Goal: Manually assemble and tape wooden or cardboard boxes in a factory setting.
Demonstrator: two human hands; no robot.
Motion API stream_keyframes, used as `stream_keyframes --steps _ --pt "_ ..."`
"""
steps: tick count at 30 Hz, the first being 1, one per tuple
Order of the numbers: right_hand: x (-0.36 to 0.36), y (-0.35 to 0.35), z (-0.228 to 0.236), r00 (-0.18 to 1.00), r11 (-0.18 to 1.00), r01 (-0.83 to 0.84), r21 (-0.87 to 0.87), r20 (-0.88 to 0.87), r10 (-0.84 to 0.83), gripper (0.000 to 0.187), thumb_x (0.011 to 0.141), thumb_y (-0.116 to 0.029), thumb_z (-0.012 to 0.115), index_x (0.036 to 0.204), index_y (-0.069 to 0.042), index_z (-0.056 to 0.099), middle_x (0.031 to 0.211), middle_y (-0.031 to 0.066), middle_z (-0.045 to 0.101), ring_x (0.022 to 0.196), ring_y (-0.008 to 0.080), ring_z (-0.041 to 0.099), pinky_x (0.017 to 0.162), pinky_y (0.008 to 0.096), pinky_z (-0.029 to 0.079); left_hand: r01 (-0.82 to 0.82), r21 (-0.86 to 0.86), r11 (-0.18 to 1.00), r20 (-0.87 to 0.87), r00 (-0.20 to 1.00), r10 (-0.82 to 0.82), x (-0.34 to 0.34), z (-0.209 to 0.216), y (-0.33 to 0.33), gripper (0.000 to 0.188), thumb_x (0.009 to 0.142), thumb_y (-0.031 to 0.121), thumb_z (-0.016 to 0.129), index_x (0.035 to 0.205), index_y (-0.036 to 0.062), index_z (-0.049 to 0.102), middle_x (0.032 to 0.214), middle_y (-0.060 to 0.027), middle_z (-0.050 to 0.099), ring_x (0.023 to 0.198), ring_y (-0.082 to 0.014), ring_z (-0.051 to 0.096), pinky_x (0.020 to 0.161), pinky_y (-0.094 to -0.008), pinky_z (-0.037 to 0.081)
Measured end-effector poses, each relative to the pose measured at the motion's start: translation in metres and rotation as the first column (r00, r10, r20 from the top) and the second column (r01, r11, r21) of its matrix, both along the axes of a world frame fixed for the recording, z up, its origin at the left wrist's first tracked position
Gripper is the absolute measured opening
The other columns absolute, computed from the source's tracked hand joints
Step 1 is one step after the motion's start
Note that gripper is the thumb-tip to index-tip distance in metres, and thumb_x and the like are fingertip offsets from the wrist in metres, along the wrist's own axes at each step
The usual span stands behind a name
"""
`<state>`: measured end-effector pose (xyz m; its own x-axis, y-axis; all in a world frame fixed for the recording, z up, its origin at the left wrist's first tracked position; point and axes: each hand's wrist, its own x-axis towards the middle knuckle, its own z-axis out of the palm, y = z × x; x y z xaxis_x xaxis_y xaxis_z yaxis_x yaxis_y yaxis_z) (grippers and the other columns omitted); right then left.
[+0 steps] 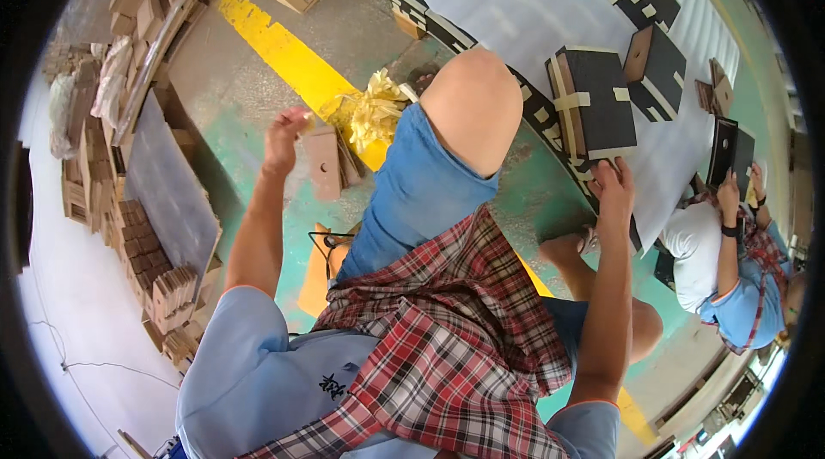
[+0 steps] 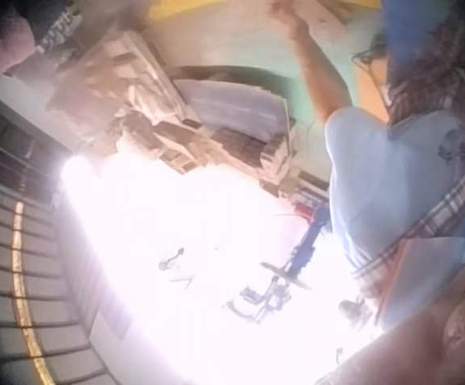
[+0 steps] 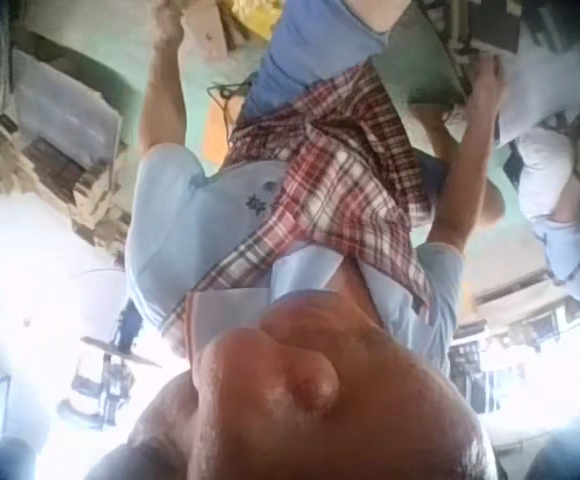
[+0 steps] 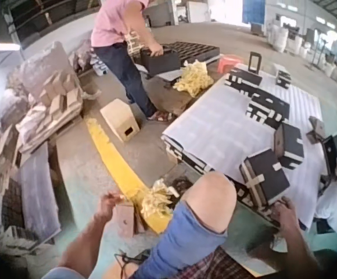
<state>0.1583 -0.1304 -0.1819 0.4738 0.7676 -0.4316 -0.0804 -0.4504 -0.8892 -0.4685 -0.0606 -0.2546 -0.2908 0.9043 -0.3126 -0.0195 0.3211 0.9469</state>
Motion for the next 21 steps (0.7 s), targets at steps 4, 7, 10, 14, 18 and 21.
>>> stream_keyframes --steps 4,7,10,14,18,21 --pt "-0.007 -0.009 0.007 0.998 0.998 0.006 -0.059 0.056 -0.003 0.068 0.099 -0.023 0.068 0.153 0.004 0.036 0.135 0.0161 0.059 0.118 0.0266 0.064 0.094 0.0370 0.053 0.089 -0.127 0.988 -0.021 0.996 -0.092 0.056 -0.059 0.019 0.027 0.089 0.010 0.075 0.112 -0.0006 0.068 0.101 -0.0058 0.072 0.090 -0.0156 0.067 0.079 -0.0294 0.053" --pt "-0.026 -0.007 0.021 0.997 0.998 -0.036 -0.059 0.072 0.040 0.070 0.099 -0.022 0.067 0.154 0.004 0.033 0.142 0.0174 0.055 0.118 0.0264 0.065 0.094 0.0361 0.054 0.195 -0.206 0.959 -0.216 0.947 -0.239 0.058 -0.109 0.044 0.034 0.085 0.017 0.079 0.111 -0.0024 0.069 0.097 -0.0119 0.074 0.082 -0.0186 0.070 0.071 -0.0324 0.056" --pt "-0.033 -0.011 0.027 0.993 0.995 -0.092 -0.045 0.076 0.095 0.069 0.099 -0.021 0.066 0.155 0.003 0.032 0.145 0.0185 0.053 0.119 0.0265 0.064 0.093 0.0358 0.055 0.096 -0.350 0.932 -0.609 0.732 -0.304 0.047 -0.156 0.053 0.039 0.086 0.032 0.077 0.112 0.0040 0.072 0.103 -0.0170 0.076 0.091 -0.0279 0.074 0.078 -0.0415 0.058" --pt "-0.013 -0.032 0.051 0.964 0.990 -0.099 -0.103 0.238 0.122 0.071 0.098 -0.021 0.067 0.158 -0.003 0.032 0.151 0.0214 0.049 0.117 0.0261 0.064 0.091 0.0362 0.055 0.135 -0.532 0.836 -0.776 0.318 -0.545 0.102 -0.150 0.080 0.051 0.088 0.054 0.070 0.108 0.0076 0.076 0.110 -0.0184 0.075 0.103 -0.0364 0.072 0.088 -0.0473 0.057" --pt "0.013 0.019 0.077 0.892 0.971 -0.231 -0.055 0.386 0.234 0.072 0.096 -0.023 0.070 0.157 -0.004 0.036 0.152 0.0221 0.050 0.117 0.0279 0.065 0.093 0.0358 0.054 0.332 -0.251 0.909 -0.751 0.526 -0.400 0.038 -0.191 0.070 0.037 0.095 0.035 0.059 0.102 0.0014 0.074 0.100 -0.0238 0.074 0.094 -0.0430 0.071 0.080 -0.0531 0.056" --pt "0.041 0.056 0.070 0.849 0.969 -0.246 -0.003 0.482 0.217 0.071 0.095 -0.030 0.070 0.154 -0.003 0.041 0.146 0.0220 0.056 0.116 0.0279 0.065 0.092 0.0384 0.053 0.371 -0.127 0.920 -0.764 0.554 -0.329 -0.023 -0.182 0.079 0.025 0.086 0.018 0.061 0.097 -0.0017 0.072 0.096 -0.0251 0.074 0.085 -0.0448 0.071 0.075 -0.0520 0.055"
